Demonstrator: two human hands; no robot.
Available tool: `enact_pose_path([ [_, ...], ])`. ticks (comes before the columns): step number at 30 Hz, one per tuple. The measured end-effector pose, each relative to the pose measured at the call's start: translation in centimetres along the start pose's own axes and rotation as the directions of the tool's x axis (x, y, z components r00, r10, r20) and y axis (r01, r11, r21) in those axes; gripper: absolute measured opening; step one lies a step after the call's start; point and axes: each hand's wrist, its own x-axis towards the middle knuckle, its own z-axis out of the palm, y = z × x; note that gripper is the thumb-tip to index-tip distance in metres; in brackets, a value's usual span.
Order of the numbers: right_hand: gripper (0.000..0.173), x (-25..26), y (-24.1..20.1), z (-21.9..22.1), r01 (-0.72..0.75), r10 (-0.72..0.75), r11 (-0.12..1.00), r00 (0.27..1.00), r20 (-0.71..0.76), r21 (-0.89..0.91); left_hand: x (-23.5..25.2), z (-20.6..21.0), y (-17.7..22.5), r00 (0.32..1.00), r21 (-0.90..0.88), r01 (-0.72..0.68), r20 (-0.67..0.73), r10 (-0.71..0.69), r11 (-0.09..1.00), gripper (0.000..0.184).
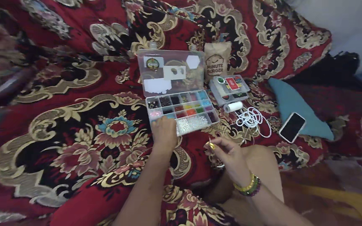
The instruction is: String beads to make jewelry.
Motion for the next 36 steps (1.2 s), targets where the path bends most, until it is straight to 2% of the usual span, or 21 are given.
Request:
enact_pose_path([
  [3, 0.016, 0.2, -0.5, 0.2, -0.034, 0.034, 0.999, 0.999, 0.006, 0.003, 0.1, -0.2, -0.2, 1.000, -0.005, -0.002, 0.009, 0.002, 1.000, 0.021],
  [9, 0.016, 0.1, -0.9, 0.3, -0.075, 0.074, 0.996, 0.997, 0.013, 0.047, 0.0, -0.7, -0.1, 0.997, 0.095, 0.035, 0.061, -0.041, 0.995, 0.021],
  [11, 0.016, 0.1, -0.9, 0.3, -0.058, 0.058, 0.998, 0.998, -0.008, 0.039, -0.3, -0.9, -0.6, 1.000, -0.002, 0.005, 0.014, -0.005, 1.000, 0.022],
  [13, 0.018, 0.1, -0.7, 0.2, -0.036, 0.037, 0.999, 0.999, -0.010, 0.029, -0.6, -1.2, -1.5, 0.991, -0.253, -0.095, -0.118, 0.067, 0.963, 0.020],
  [15, 0.018, 0.2, -0.5, 0.0, -0.023, 0.023, 0.999, 1.000, -0.017, 0.026, -0.3, -1.2, -2.0, 0.973, -0.566, -0.191, -0.220, 0.076, 0.802, 0.016],
  [17, 0.018, 0.2, -0.2, 0.0, -0.014, 0.015, 0.999, 1.000, -0.026, 0.030, -0.2, -1.4, -1.8, 0.971, -0.835, -0.217, -0.238, 0.023, 0.505, 0.009],
  [18, 0.018, 0.3, 0.0, -0.1, -0.001, 0.002, 0.999, 1.000, -0.024, 0.036, -0.3, -1.7, -1.6, 0.972, -0.904, -0.215, -0.234, -0.007, 0.370, 0.007],
  [19, 0.018, 0.3, 0.2, -0.2, 0.017, -0.016, 0.999, 1.000, -0.023, 0.041, -0.3, -1.9, -1.6, 0.973, -0.934, -0.211, -0.230, -0.032, 0.289, 0.005],
  [22, 0.018, 0.4, 0.6, -0.3, 0.053, -0.051, 0.997, 0.998, -0.028, 0.056, -0.2, -2.1, -1.8, 0.981, -0.968, -0.178, -0.189, -0.047, 0.177, 0.006],
  [24, 0.019, 0.4, 0.5, -0.3, 0.042, -0.040, 0.997, 0.999, -0.035, 0.061, -0.1, -1.4, -1.6, 0.990, -0.986, -0.137, -0.135, 0.032, 0.092, 0.010],
  [26, 0.019, 0.4, 0.3, -0.2, 0.026, -0.024, 0.998, 0.999, -0.039, 0.053, -0.3, -0.8, -0.7, 0.989, -0.999, -0.037, -0.036, 0.142, 0.007, 0.012],
  [28, 0.019, 0.4, 0.3, -0.2, 0.026, -0.024, 0.998, 0.999, -0.041, 0.058, -0.9, -0.4, 0.4, 0.965, -0.997, 0.069, 0.061, 0.256, -0.025, 0.012],
  [30, 0.019, 0.3, 0.3, -0.2, 0.026, -0.024, 0.998, 0.999, -0.035, 0.063, -1.5, -0.2, 1.1, 0.927, -0.991, 0.131, 0.124, 0.354, 0.006, 0.014],
  [36, 0.015, 0.1, 0.4, -0.1, 0.033, -0.029, 0.995, 0.998, -0.052, 0.092, -1.8, 0.7, 1.7, 0.821, -0.984, 0.152, 0.178, 0.543, 0.093, 0.018],
])
